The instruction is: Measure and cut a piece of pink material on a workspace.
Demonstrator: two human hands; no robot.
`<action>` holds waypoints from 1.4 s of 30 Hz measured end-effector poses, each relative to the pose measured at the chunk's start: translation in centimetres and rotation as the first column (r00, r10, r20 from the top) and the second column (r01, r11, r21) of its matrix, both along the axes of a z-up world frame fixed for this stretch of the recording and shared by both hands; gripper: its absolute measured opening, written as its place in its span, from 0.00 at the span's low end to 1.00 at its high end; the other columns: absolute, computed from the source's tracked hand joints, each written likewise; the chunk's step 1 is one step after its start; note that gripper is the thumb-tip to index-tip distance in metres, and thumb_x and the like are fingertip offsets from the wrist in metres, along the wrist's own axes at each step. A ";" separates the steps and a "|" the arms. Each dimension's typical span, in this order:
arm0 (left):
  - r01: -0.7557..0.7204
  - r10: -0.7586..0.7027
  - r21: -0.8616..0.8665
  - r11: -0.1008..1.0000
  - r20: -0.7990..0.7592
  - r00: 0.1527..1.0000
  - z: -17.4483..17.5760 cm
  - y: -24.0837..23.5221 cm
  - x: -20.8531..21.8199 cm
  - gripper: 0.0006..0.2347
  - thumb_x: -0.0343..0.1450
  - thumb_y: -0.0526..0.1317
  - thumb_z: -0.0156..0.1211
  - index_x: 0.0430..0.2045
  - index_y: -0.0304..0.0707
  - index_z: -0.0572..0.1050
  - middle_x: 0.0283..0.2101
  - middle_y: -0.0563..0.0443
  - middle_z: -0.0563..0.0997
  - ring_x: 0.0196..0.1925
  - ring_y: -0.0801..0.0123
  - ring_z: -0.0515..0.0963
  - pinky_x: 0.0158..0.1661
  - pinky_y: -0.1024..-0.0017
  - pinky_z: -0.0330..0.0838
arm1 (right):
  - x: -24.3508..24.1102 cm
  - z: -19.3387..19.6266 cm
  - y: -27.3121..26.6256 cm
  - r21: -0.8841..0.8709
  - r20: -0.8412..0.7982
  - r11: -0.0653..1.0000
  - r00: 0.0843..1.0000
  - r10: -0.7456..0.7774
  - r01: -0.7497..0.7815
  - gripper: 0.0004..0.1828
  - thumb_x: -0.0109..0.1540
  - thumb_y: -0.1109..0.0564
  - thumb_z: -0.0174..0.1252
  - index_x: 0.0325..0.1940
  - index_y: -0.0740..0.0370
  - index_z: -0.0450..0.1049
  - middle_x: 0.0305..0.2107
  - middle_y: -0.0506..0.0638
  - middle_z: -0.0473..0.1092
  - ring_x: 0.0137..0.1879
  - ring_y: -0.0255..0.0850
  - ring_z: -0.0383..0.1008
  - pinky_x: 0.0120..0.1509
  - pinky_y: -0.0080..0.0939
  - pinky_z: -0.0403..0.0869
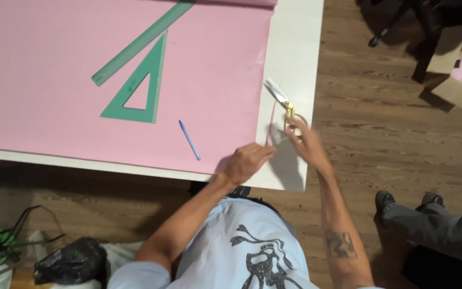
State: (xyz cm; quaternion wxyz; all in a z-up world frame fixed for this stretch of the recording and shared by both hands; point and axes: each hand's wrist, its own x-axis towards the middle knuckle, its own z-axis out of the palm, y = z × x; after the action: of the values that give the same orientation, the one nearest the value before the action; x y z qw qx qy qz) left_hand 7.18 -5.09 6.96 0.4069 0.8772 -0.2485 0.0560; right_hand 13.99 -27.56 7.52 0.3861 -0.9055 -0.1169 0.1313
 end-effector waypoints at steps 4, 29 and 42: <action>-0.179 0.191 -0.540 0.823 -0.035 0.981 8.1 -0.3 -1.5 0.09 0.68 0.32 0.71 0.38 0.34 0.78 0.38 0.49 0.85 0.37 0.69 0.86 0.37 0.73 0.82 | -5.4 3.3 0.9 0.687 -0.616 0.643 0.741 0.267 0.339 0.39 0.65 0.32 0.43 0.73 0.57 0.60 0.63 0.42 0.69 0.68 0.26 0.71 0.71 0.28 0.69; 0.411 -0.402 0.008 0.912 0.227 0.887 3.7 -7.6 -2.6 0.22 0.68 0.58 0.64 0.48 0.42 0.81 0.52 0.49 0.80 0.57 0.60 0.75 0.57 0.57 0.69 | -18.0 -27.2 -28.9 0.473 -0.841 -0.333 0.304 -0.448 0.816 0.19 0.72 0.44 0.48 0.30 0.53 0.61 0.17 0.42 0.55 0.20 0.33 0.48 0.23 0.35 0.53; 0.288 -0.204 -0.369 0.884 0.249 0.947 23.7 -0.5 -6.1 0.20 0.73 0.53 0.66 0.52 0.40 0.78 0.59 0.50 0.79 0.62 0.62 0.76 0.61 0.63 0.71 | 7.0 -32.0 -26.9 0.363 -0.801 -0.157 0.221 -0.557 0.918 0.18 0.73 0.46 0.46 0.34 0.57 0.67 0.26 0.47 0.65 0.29 0.39 0.57 0.34 0.42 0.60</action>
State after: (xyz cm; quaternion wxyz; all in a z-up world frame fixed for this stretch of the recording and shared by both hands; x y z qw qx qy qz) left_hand 1.04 -5.60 30.70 0.5540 0.7261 -0.3816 0.1425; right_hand 21.04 -54.42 -24.47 0.7698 -0.4233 0.4768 -0.0310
